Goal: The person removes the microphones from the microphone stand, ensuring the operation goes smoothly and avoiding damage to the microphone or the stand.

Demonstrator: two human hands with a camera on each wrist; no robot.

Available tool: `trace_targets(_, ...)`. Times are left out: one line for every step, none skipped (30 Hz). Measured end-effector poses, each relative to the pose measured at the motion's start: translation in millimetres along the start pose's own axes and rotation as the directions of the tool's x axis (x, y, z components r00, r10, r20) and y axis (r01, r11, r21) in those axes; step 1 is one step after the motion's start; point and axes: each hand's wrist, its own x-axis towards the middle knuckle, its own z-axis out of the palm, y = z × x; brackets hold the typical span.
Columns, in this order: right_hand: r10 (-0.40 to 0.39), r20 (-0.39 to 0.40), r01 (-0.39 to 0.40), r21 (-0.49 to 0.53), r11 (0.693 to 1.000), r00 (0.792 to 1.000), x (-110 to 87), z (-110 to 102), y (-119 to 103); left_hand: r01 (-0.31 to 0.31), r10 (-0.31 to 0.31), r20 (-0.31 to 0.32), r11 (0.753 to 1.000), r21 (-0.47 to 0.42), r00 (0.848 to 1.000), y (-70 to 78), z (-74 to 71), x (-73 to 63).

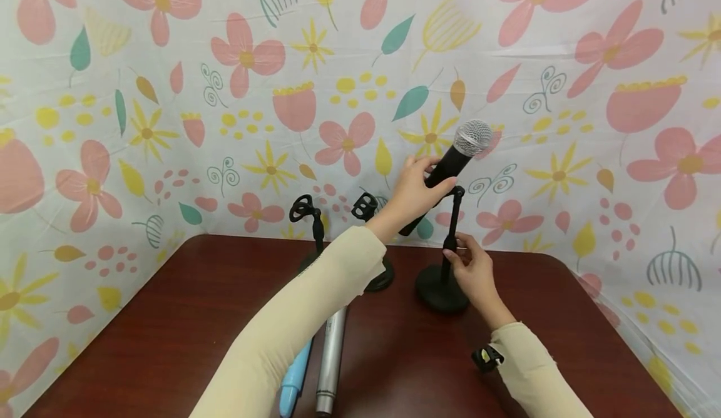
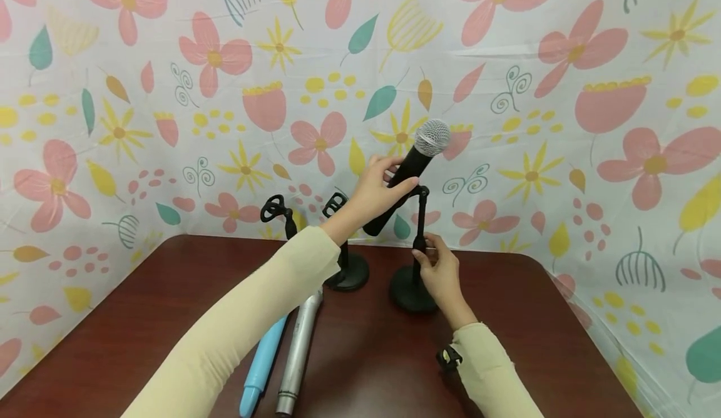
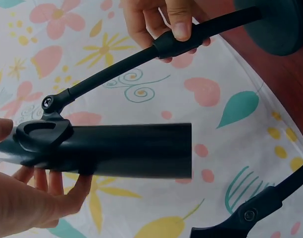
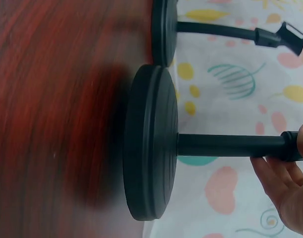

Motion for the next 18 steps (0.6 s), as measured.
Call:
trace_targets(-0.008, 0.008, 0.008, 0.006, 1.000, 1.000, -0.6, 1, -1, 0.012, -0.012, -0.014, 1.000, 0.002, 1.000, -0.1, -0.9, -0.7)
trace_targets(-0.013, 0.016, 0.012, 0.011, 1.000, 1.000, -1.2, 2, -3, 0.023, -0.023, -0.028, 1.000, 0.003, 0.999, -0.5, -1.5, -1.1)
trace_targets(-0.018, 0.023, 0.018, 0.015, 1.000, 1.000, -1.7, 3, -4, 0.032, -0.032, -0.043, 0.999, 0.000, 0.999, -0.6, -2.0, -1.5)
trace_targets(-0.022, 0.030, 0.022, 0.018, 1.000, 0.999, -2.0, 4, -6, 0.041, -0.041, -0.060, 0.999, -0.006, 0.997, -1.0, -2.7, -2.0)
trace_targets(-0.024, 0.038, 0.024, 0.019, 1.000, 0.999, -2.2, 6, -7, 0.047, -0.048, -0.078, 0.999, -0.009, 0.996, -1.3, -3.2, -2.4)
trace_targets(-0.024, 0.047, 0.023, 0.022, 0.999, 0.999, -2.4, 7, -8, 0.055, -0.056, -0.092, 0.998, -0.012, 0.994, -1.3, -3.5, -2.8)
trace_targets(-0.023, 0.055, 0.021, 0.026, 0.999, 0.998, -2.8, 8, -9, 0.061, -0.062, -0.104, 0.998, -0.014, 0.993, -1.1, -3.7, -3.4)
trace_targets(-0.021, 0.061, 0.019, 0.029, 0.999, 0.998, -3.3, 9, -9, 0.065, -0.067, -0.114, 0.998, -0.017, 0.991, -1.1, -3.5, -3.6)
trace_targets(-0.020, 0.066, 0.018, 0.032, 0.999, 0.998, -3.8, 11, -10, 0.071, -0.073, -0.122, 0.997, -0.017, 0.990, -1.0, -3.5, -4.0)
trace_targets(-0.018, 0.070, 0.016, 0.035, 0.999, 0.997, -4.4, 11, -10, 0.073, -0.075, -0.127, 0.997, -0.019, 0.989, -1.0, -3.6, -4.4)
trace_targets(-0.016, 0.073, 0.014, 0.039, 0.999, 0.997, -5.0, 12, -11, 0.076, -0.078, -0.131, 0.997, -0.017, 0.988, -0.9, -3.8, -4.8)
trace_targets(-0.017, 0.074, 0.014, 0.044, 0.999, 0.997, -5.5, 13, -12, 0.075, -0.077, -0.134, 0.997, -0.016, 0.988, -0.9, -4.2, -5.1)
trace_targets(-0.019, 0.076, 0.016, 0.048, 0.999, 0.997, -6.0, 14, -12, 0.073, -0.075, -0.137, 0.997, -0.015, 0.988, -0.9, -4.9, -5.7)
trace_targets(-0.022, 0.078, 0.018, 0.050, 0.999, 0.997, -6.6, 14, -13, 0.074, -0.074, -0.137, 0.997, -0.010, 0.988, -1.1, -5.8, -5.9)
trace_targets(-0.027, 0.079, 0.023, 0.052, 0.998, 0.996, -7.1, 15, -14, 0.071, -0.072, -0.134, 0.997, -0.012, 0.988, -1.3, -7.2, -6.6)
trace_targets(-0.032, 0.082, 0.028, 0.051, 0.998, 0.996, -7.6, 15, -14, 0.067, -0.069, -0.131, 0.998, -0.020, 0.989, -1.6, -8.6, -7.1)
trace_targets(-0.034, 0.089, 0.029, 0.049, 0.998, 0.995, -7.8, 16, -15, 0.067, -0.071, -0.123, 0.997, -0.029, 0.990, -1.6, -10.5, -7.6)
trace_targets(-0.034, 0.097, 0.030, 0.043, 0.999, 0.995, -7.7, 16, -16, 0.065, -0.069, -0.118, 0.997, -0.038, 0.991, -2.0, -12.5, -7.8)
